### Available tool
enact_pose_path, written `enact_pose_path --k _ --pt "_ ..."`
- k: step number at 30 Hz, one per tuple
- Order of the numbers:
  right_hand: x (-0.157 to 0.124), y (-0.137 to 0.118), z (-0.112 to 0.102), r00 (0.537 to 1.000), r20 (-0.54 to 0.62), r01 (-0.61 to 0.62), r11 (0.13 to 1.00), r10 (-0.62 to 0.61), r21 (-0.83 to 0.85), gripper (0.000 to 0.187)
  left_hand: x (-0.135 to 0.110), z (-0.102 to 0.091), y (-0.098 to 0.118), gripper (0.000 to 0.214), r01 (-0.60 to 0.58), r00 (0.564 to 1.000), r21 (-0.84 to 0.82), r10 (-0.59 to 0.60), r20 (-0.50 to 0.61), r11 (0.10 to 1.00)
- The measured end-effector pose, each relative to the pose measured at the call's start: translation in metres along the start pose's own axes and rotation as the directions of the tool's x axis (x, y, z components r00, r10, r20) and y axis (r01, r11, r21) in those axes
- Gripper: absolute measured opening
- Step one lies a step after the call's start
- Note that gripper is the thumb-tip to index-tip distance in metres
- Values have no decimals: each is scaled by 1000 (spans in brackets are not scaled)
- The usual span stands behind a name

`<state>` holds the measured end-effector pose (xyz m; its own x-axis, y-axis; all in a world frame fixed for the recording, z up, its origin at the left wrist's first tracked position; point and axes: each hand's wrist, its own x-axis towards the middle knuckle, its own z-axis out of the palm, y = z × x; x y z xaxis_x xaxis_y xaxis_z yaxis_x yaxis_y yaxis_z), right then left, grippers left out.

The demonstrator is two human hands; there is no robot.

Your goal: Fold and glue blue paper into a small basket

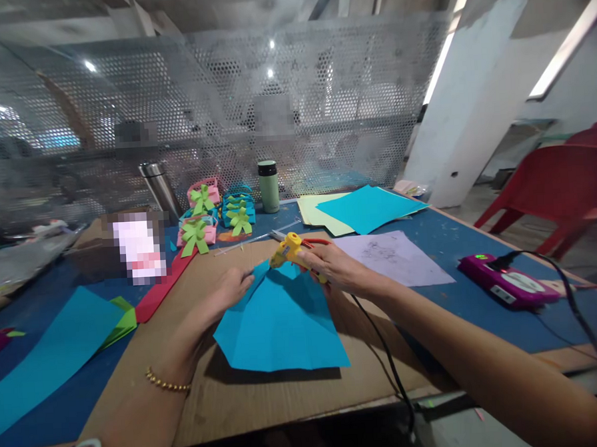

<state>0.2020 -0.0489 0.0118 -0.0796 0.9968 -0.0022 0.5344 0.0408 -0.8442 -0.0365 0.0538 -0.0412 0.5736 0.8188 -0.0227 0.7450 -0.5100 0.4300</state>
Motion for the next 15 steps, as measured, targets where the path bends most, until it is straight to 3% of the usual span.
enact_pose_path --k 6,10,15 --pt "-10 -5 -17 992 -73 116 984 -107 137 47 -5 -2 9 49 3 1000 158 1 -26 987" --pt "-16 -4 -29 986 -150 94 980 -68 173 54 -11 -4 19 36 -11 999 228 21 -43 974" --pt "-23 -6 -34 979 -189 104 982 -73 159 58 -19 -5 34 37 67 995 340 -37 -95 938"
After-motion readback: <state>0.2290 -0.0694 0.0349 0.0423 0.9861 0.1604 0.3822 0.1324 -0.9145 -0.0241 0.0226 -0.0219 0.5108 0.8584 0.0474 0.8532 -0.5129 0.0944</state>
